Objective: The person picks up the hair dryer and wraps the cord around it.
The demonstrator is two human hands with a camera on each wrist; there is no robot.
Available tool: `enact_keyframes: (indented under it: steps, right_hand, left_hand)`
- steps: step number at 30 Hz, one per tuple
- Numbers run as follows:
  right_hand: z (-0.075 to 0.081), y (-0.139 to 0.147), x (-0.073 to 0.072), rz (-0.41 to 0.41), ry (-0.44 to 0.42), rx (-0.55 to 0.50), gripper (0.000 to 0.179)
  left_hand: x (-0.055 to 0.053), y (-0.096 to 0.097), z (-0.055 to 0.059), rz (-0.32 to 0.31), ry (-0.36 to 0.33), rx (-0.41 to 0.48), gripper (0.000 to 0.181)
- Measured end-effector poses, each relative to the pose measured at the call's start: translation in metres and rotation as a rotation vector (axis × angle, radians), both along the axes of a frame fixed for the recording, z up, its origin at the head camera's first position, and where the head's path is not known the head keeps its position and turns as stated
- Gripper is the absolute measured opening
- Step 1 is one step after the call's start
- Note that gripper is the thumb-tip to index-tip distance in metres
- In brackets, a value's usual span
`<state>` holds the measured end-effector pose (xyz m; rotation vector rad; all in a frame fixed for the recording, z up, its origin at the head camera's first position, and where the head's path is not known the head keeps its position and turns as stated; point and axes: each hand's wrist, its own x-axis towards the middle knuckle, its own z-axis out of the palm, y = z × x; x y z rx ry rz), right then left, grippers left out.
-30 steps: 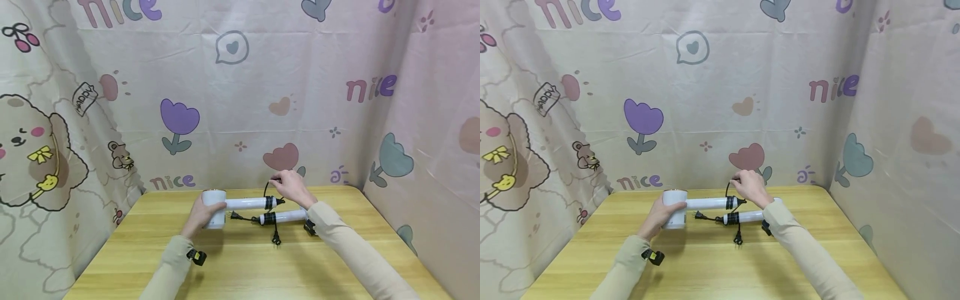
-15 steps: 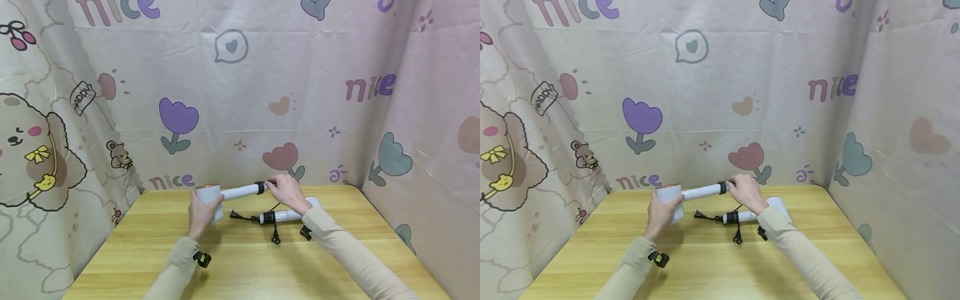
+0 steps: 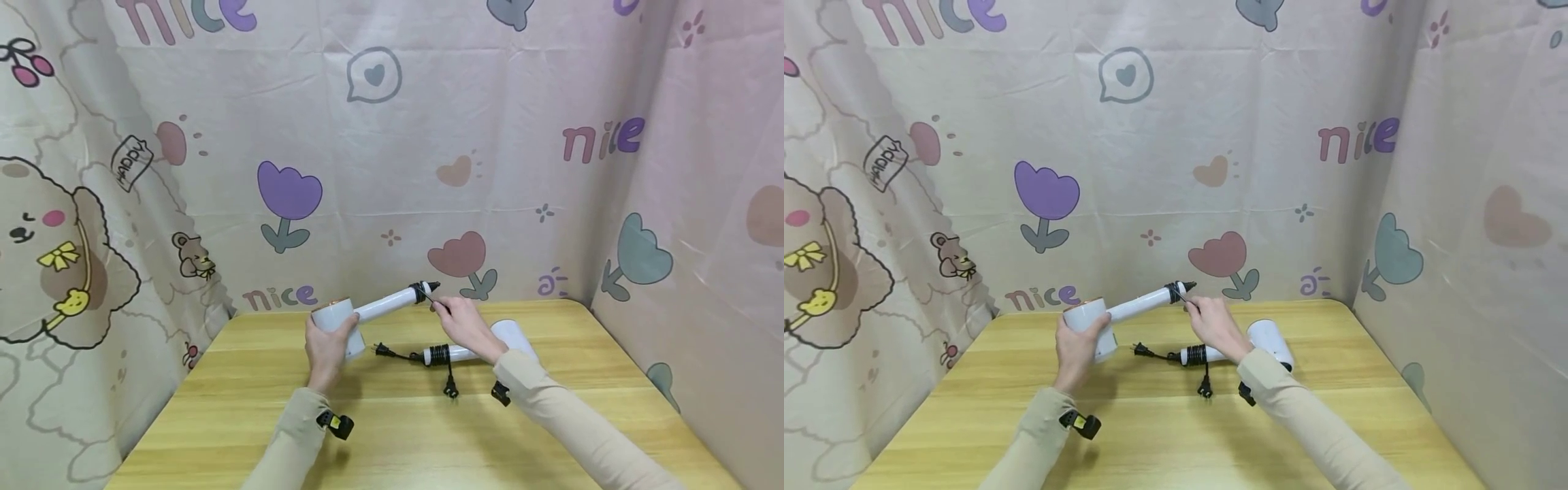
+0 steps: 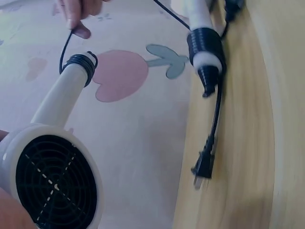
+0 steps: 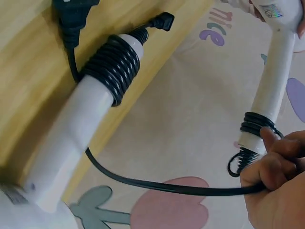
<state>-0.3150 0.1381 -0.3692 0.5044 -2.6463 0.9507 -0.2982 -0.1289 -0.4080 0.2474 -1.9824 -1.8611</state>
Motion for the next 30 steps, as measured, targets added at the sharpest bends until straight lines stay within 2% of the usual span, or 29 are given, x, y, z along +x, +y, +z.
enact_keyframes:
  steps: [6, 9, 15, 21, 30]
  right_hand:
    - [-0.007, 0.006, 0.000, 0.022, -0.075, -0.063, 0.030]
    - [-0.008, 0.009, 0.000, 0.051, -0.088, -0.093, 0.030]
    - [-0.018, 0.014, -0.001, 0.139, -0.159, -0.191, 0.030]
    - [-0.022, 0.013, 0.002, 0.157, -0.131, -0.162, 0.029]
    - [-0.018, 0.008, 0.004, 0.174, -0.075, -0.124, 0.028]
  left_hand:
    - [0.001, 0.003, -0.003, -0.028, -0.030, 0.207, 0.079]
    - [0.000, 0.005, -0.003, -0.053, -0.048, 0.280, 0.078]
    - [0.001, 0.008, -0.002, -0.077, -0.128, 0.402, 0.077]
    - [0.004, 0.012, 0.002, -0.075, -0.160, 0.433, 0.081]
    - [0.002, 0.019, 0.005, 0.005, -0.055, 0.424, 0.081]
